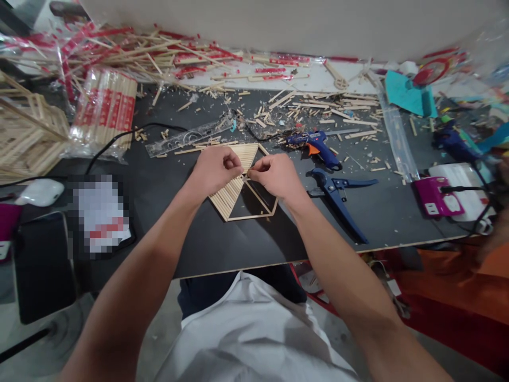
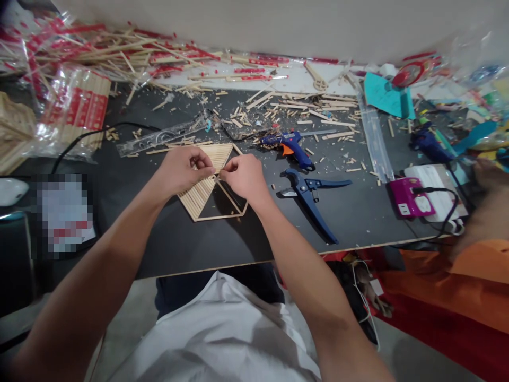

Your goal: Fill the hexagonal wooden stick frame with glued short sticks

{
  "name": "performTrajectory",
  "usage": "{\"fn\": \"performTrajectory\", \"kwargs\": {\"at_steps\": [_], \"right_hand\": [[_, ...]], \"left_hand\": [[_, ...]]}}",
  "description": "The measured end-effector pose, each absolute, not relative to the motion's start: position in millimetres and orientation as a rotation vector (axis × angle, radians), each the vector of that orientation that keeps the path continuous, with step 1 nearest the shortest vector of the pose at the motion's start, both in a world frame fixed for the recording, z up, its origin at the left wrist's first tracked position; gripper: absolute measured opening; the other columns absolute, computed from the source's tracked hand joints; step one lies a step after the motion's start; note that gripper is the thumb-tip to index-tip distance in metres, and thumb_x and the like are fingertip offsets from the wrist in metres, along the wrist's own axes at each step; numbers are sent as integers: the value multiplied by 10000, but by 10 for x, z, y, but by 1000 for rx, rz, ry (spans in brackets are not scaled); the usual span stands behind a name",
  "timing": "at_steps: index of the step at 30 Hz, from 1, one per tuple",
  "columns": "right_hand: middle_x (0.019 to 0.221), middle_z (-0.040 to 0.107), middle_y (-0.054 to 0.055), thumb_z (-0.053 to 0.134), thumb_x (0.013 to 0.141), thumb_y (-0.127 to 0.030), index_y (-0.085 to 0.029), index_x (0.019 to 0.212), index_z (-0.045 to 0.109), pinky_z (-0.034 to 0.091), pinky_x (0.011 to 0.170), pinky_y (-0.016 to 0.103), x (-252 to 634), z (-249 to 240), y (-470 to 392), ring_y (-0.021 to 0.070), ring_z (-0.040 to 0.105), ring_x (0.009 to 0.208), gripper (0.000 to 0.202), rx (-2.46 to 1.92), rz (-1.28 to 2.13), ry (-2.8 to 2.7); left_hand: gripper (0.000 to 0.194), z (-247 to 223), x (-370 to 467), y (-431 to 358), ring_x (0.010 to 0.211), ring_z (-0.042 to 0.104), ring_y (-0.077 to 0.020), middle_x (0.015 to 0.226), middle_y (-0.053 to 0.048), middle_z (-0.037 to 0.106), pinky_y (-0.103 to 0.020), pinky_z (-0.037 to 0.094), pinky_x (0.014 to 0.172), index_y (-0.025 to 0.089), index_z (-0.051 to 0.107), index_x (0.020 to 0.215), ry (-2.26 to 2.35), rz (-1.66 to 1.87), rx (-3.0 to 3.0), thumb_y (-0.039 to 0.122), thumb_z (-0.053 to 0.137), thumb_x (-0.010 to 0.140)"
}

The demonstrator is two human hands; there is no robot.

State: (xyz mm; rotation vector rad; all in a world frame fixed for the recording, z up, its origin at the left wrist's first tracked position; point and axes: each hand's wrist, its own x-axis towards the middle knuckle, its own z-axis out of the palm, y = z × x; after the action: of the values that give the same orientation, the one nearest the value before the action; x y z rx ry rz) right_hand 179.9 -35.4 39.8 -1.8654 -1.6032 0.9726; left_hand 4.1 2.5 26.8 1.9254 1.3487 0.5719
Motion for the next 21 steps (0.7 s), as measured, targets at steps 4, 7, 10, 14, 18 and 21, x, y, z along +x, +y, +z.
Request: {"fn": "performTrajectory", "kwargs": {"at_steps": [4, 7, 10, 14, 18, 21], "right_hand": [[669, 700, 14, 749, 763, -178, -153, 643, 730, 419, 686, 286, 1791, 392, -366, 135, 592, 653, 125, -1862, 951, -1588], [680, 700, 19, 744, 767, -192, -155, 646, 730, 413, 679, 287, 1792, 386, -365, 140, 592, 664, 127, -1857, 947, -1582], [689, 700, 22, 746, 754, -183, -155, 656, 734, 413, 678, 289, 1796, 387, -352, 143, 594, 670, 103, -1873, 960, -1578], [700, 706, 29, 734, 744, -162, -149, 649, 728, 422, 690, 290, 1799, 392, -336, 141, 599, 675, 96, -1858, 987, -1589], [680, 698, 22, 730, 743, -143, -148, 638, 719, 419, 685, 281, 1803, 392, -332, 131, 591, 663, 106, -1834, 992, -1614], [663, 689, 19, 739, 744, -154, -152, 628, 713, 415, 674, 281, 1804, 390, -330, 134, 593, 660, 119, -1838, 982, -1611]], "left_hand": [[92, 266, 42, 24, 662, 583, -143, 725, -22, 696, -285, 433, 661, 165, 727, 757, 1345, 568, 1922, 255, 735, 740], [89, 258, 43, 27, 656, 574, -137, 726, -17, 691, -286, 432, 660, 166, 718, 756, 1349, 569, 1921, 252, 731, 738], [83, 253, 44, 28, 658, 571, -134, 731, -17, 691, -285, 434, 663, 166, 715, 756, 1341, 581, 1914, 247, 726, 741], [87, 270, 47, 27, 667, 572, -136, 725, -18, 686, -284, 437, 673, 161, 715, 756, 1347, 558, 1911, 245, 733, 742], [92, 291, 49, 23, 668, 573, -137, 725, -17, 686, -286, 440, 679, 162, 716, 760, 1342, 552, 1908, 253, 723, 749], [91, 297, 47, 18, 669, 575, -142, 717, -20, 685, -290, 437, 676, 162, 717, 754, 1339, 553, 1907, 252, 726, 746]]}}
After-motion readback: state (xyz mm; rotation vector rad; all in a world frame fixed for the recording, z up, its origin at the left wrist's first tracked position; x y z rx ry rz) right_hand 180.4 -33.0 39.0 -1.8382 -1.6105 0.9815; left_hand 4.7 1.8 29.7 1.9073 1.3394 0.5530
